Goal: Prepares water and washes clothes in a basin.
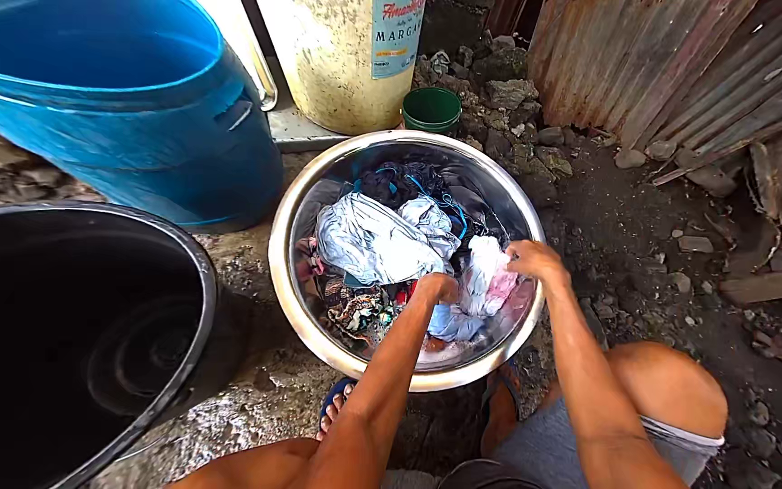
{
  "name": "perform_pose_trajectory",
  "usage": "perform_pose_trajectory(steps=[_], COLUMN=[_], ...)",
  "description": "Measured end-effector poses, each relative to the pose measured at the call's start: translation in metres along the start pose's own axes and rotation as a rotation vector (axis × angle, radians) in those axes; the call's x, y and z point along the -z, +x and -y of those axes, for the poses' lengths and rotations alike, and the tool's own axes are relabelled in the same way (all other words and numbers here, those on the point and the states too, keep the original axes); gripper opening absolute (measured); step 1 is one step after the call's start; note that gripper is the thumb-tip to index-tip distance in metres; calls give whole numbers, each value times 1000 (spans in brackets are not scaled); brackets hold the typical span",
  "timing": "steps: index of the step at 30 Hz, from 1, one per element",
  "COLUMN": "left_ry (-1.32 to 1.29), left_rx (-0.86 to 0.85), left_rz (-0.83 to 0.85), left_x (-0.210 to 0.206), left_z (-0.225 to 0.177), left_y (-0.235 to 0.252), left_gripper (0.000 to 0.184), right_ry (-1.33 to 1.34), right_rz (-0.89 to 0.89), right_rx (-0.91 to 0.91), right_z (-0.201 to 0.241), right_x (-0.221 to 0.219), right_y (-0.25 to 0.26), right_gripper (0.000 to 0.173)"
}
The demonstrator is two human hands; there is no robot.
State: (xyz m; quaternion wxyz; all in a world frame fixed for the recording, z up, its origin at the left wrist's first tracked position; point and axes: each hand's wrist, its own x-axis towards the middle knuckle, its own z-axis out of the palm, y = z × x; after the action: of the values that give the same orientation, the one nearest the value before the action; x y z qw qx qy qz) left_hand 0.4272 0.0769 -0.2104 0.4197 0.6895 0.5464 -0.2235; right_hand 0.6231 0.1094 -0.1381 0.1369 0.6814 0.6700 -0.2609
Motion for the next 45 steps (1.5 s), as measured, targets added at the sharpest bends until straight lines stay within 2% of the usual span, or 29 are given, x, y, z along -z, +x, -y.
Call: perform_pose_trajectory(steps=[2,5,6,8,9,11,13,15,18,20,24,28,32,34,37,38,40,41,42,43,45], left_ry=[15,91,127,152,160,163,206,251,301,298,266,138,-91,-219,-607,-709,-728,-683,-592,-532,-568], left_rx=[-73,-92,-97,-113,-143,-205,-219,-243,-251,-263,-298,-246,-129,-180,-363,-415,-469,-422,-283,-152,-232], left_rz=[-67,-225,-261,-304,-342,-417,-448,-507,-536,-557,-538,-520,-389,-351,-314,-330,-348,-330,-248,-161,-343], left_x=[3,-22,-40,-79,-92,-94,-80,-68,-51,-42,-28,-25,-9,-3,-5,-9,-12,-8,4,15,-16], left_z=[-17,-53,-53,-26,-3,40,74,104,131,141,138,128,102,96,100,102,103,98,85,73,90], left_y=[-10,-20,-14,-3,2,5,7,16,27,36,47,65,78,85,113,121,128,119,101,84,80], left_gripper=[37,49,63,90,93,84,69,64,57,58,66,61,55,55,49,48,50,54,55,53,48], right_ry=[20,189,188,157,130,125,185,226,228,219,115,60,212,285,153,179,285,291,318,371,470], right_rz=[48,-3,30,136,197,230,126,2,-119,-140,-193,-214,-240,-157,-193,-122,-6,51,164,190,132], right_rx=[28,30,22,-9,-13,17,82,151,240,229,136,70,87,63,-12,-17,-51,-89,-180,-246,-289], right_z=[-4,-14,-12,8,21,42,56,66,70,76,81,77,67,55,40,34,27,31,34,38,49], right_x=[-29,-86,-105,-126,-130,-138,-154,-167,-168,-156,-150,-155,-150,-146,-138,-136,-133,-124,-114,-110,-123], right_y=[27,59,63,55,50,44,40,45,63,76,109,147,175,185,210,211,207,196,180,165,144], right_gripper=[61,100,108,120,121,116,105,98,97,99,83,71,49,49,51,55,55,54,53,53,51])
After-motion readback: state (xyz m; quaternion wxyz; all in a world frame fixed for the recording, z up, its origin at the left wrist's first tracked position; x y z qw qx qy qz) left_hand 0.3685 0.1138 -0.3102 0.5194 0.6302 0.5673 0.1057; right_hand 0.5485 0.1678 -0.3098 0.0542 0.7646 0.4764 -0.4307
